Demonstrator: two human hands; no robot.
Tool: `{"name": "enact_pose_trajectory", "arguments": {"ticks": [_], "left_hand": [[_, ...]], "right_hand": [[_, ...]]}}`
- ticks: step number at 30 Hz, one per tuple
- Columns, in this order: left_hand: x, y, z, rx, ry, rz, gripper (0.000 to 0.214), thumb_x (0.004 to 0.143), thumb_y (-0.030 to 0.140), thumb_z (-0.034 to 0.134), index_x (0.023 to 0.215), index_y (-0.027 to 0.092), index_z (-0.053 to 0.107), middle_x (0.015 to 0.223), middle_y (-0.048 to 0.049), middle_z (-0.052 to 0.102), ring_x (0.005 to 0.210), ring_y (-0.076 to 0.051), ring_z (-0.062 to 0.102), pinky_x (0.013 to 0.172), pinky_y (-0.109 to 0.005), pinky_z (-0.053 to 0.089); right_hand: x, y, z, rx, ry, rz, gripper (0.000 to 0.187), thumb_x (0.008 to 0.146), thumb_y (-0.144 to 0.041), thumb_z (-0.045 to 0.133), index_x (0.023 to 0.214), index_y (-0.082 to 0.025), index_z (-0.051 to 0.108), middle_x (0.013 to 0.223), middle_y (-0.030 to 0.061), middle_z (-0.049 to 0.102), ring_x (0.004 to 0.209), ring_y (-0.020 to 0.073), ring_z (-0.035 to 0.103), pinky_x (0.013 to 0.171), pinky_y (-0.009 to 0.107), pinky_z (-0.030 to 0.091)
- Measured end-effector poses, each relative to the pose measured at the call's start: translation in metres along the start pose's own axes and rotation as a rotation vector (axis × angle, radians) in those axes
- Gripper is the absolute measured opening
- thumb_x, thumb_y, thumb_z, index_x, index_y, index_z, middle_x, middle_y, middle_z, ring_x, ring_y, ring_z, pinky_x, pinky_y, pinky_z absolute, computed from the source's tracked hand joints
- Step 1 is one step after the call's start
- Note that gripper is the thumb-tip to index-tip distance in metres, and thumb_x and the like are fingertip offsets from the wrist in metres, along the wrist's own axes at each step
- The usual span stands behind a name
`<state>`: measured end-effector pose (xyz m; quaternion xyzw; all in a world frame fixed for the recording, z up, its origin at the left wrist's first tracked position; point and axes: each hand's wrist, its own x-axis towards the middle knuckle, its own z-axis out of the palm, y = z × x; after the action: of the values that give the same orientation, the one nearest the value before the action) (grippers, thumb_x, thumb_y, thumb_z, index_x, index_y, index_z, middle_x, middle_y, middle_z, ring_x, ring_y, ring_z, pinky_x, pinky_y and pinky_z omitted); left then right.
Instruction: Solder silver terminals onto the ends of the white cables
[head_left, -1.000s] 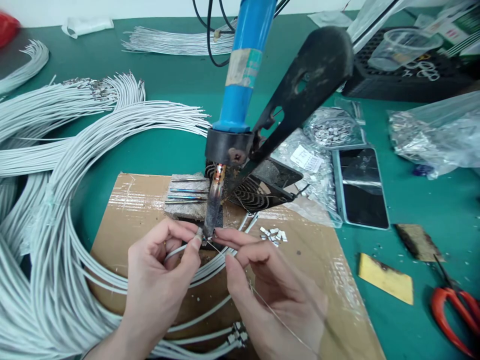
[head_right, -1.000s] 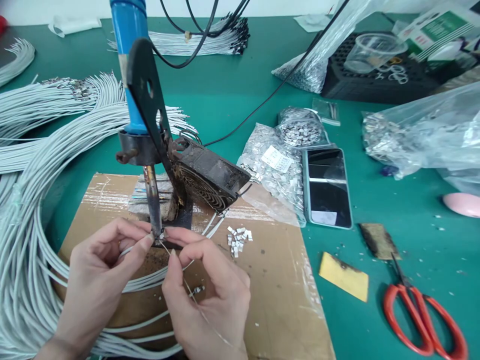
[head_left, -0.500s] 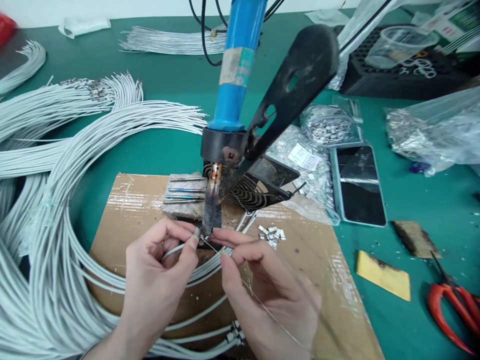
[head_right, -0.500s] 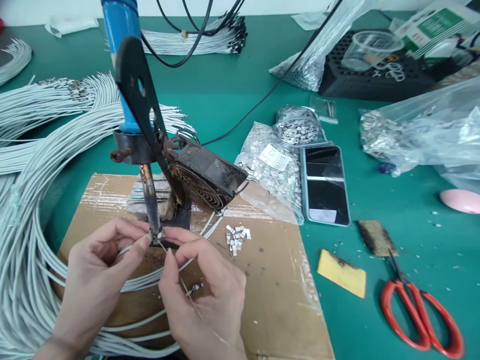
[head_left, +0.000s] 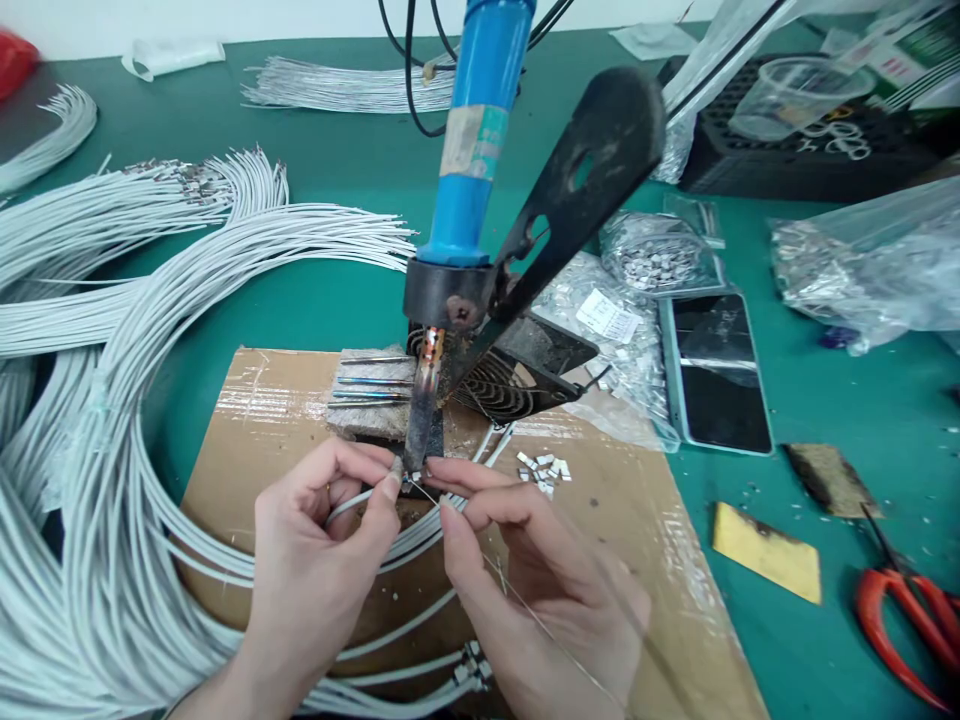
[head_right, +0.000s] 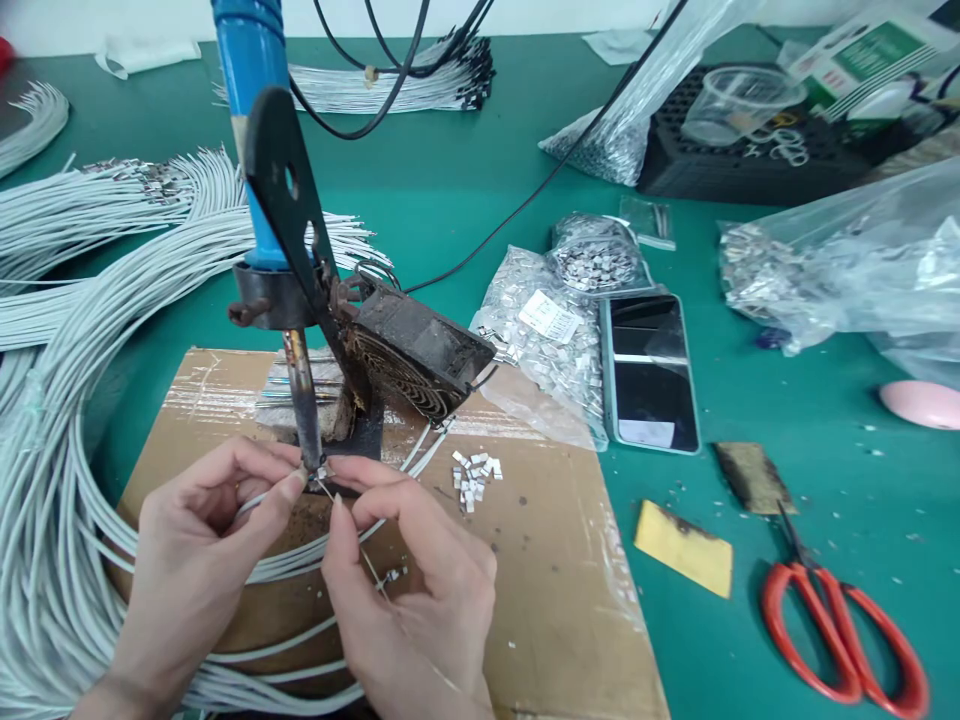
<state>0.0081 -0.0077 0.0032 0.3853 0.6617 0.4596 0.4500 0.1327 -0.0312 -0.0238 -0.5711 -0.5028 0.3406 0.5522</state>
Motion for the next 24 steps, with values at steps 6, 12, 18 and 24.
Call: {"name": "enact_pose_trajectory", "arguments": {"ticks": [6, 12, 18, 24], "left_hand": [[0.0018, -0.0009, -0.0007, 0.003, -0.005, 0.000, 0.012, 0.073, 0.017, 0.078, 0.066, 0.018, 0.069, 0.085, -0.0023, 0.075, 0.064, -0.010, 0.066, 0.054, -0.015, 0.048], [0.0030, -0.0016, -0.0023, 0.025, -0.043, 0.025, 0.012, 0.073, 0.015, 0.078, 0.066, 0.018, 0.069, 0.083, -0.0016, 0.076, 0.069, -0.012, 0.072, 0.061, -0.015, 0.055], [-0.0013, 0.0009, 0.0008, -0.004, -0.006, 0.009, 0.012, 0.074, 0.016, 0.077, 0.067, 0.019, 0.068, 0.083, 0.0004, 0.075, 0.067, -0.009, 0.069, 0.059, -0.013, 0.052], [0.0032, -0.0035, -0.0041, 0.040, -0.049, 0.043, 0.011, 0.074, 0.015, 0.078, 0.067, 0.019, 0.070, 0.083, -0.0017, 0.077, 0.068, -0.012, 0.072, 0.060, -0.015, 0.055]], "right_hand": [[-0.0003, 0.0023, 0.0000, 0.020, -0.010, 0.003, 0.018, 0.090, -0.012, 0.068, 0.078, -0.025, 0.063, 0.104, 0.0037, 0.084, 0.093, 0.0193, 0.080, 0.085, 0.029, 0.061], [0.0009, 0.0032, -0.0013, 0.012, -0.033, -0.008, 0.019, 0.090, -0.010, 0.069, 0.079, -0.025, 0.064, 0.104, 0.0015, 0.083, 0.096, 0.0179, 0.080, 0.087, 0.027, 0.060], [0.0006, 0.0002, 0.0002, 0.013, 0.006, -0.006, 0.018, 0.090, -0.013, 0.070, 0.077, -0.024, 0.065, 0.101, 0.0048, 0.084, 0.090, 0.0205, 0.081, 0.082, 0.030, 0.062], [0.0006, 0.0010, -0.0002, -0.003, -0.007, -0.009, 0.017, 0.089, -0.013, 0.070, 0.077, -0.024, 0.065, 0.100, 0.0058, 0.084, 0.093, 0.0223, 0.081, 0.081, 0.030, 0.063]]}}
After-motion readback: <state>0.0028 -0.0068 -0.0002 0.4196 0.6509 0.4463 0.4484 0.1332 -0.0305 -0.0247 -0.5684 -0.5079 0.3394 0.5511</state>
